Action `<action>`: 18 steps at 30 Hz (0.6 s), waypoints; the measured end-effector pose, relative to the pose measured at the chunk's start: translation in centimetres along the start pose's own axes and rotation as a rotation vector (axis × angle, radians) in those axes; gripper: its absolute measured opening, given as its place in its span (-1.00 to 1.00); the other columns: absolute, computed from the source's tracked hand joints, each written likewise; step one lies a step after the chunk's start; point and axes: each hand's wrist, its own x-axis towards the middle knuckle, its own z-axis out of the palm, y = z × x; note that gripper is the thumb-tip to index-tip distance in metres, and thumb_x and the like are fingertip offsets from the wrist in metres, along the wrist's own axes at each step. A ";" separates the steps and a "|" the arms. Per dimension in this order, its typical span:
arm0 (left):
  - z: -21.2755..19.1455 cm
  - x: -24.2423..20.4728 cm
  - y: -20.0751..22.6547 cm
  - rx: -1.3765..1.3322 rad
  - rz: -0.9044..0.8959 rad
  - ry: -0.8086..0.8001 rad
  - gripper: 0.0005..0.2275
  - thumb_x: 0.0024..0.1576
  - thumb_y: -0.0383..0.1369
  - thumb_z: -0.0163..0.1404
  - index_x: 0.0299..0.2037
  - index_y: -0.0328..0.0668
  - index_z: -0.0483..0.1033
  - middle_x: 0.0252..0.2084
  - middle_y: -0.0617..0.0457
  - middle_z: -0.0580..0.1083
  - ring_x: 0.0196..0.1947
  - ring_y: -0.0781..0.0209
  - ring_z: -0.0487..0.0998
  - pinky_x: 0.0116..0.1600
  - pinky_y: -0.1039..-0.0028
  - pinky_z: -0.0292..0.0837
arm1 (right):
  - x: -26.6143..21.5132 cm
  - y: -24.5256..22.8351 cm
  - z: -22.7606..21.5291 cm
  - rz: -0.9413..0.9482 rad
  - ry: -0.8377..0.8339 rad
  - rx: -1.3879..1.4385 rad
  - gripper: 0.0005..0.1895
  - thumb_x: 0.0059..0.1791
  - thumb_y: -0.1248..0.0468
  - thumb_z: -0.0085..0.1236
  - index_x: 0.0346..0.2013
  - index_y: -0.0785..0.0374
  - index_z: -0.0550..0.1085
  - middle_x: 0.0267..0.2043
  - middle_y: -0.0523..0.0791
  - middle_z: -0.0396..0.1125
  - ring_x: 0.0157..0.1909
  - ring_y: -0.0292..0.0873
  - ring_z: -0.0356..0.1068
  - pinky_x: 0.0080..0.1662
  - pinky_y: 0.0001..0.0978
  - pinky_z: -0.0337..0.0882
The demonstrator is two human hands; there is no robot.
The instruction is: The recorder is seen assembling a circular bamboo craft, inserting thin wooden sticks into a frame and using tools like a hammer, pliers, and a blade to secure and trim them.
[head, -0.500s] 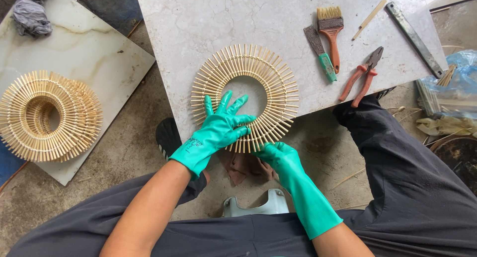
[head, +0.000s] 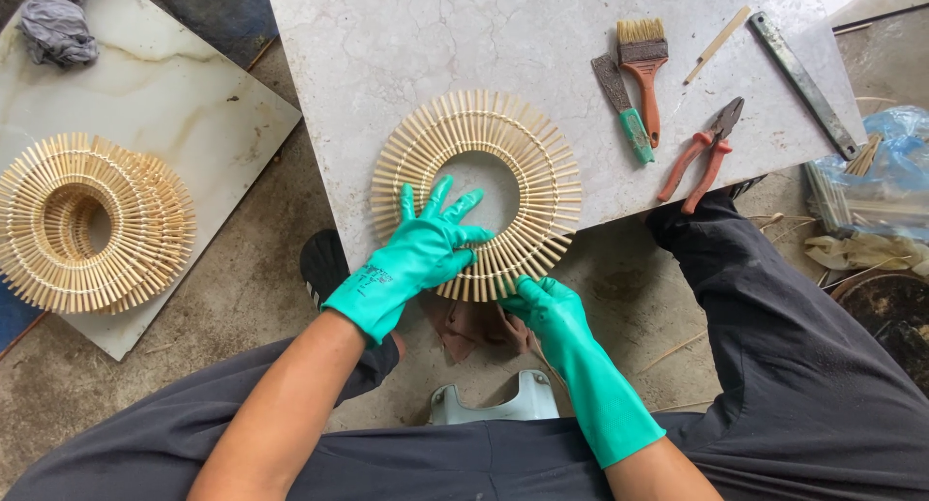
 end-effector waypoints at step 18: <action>1.3 0.5 1.8 0.020 -0.033 0.030 -0.44 0.13 0.16 -0.06 0.38 0.53 0.23 0.59 0.14 -0.15 0.55 -0.28 -0.43 0.27 -0.59 -0.77 | 2.3 2.1 -0.9 -0.066 -0.041 0.051 -0.78 0.06 0.33 0.09 -0.11 0.47 0.50 -0.13 0.08 0.51 -0.13 -0.05 0.54 0.00 -0.20 0.55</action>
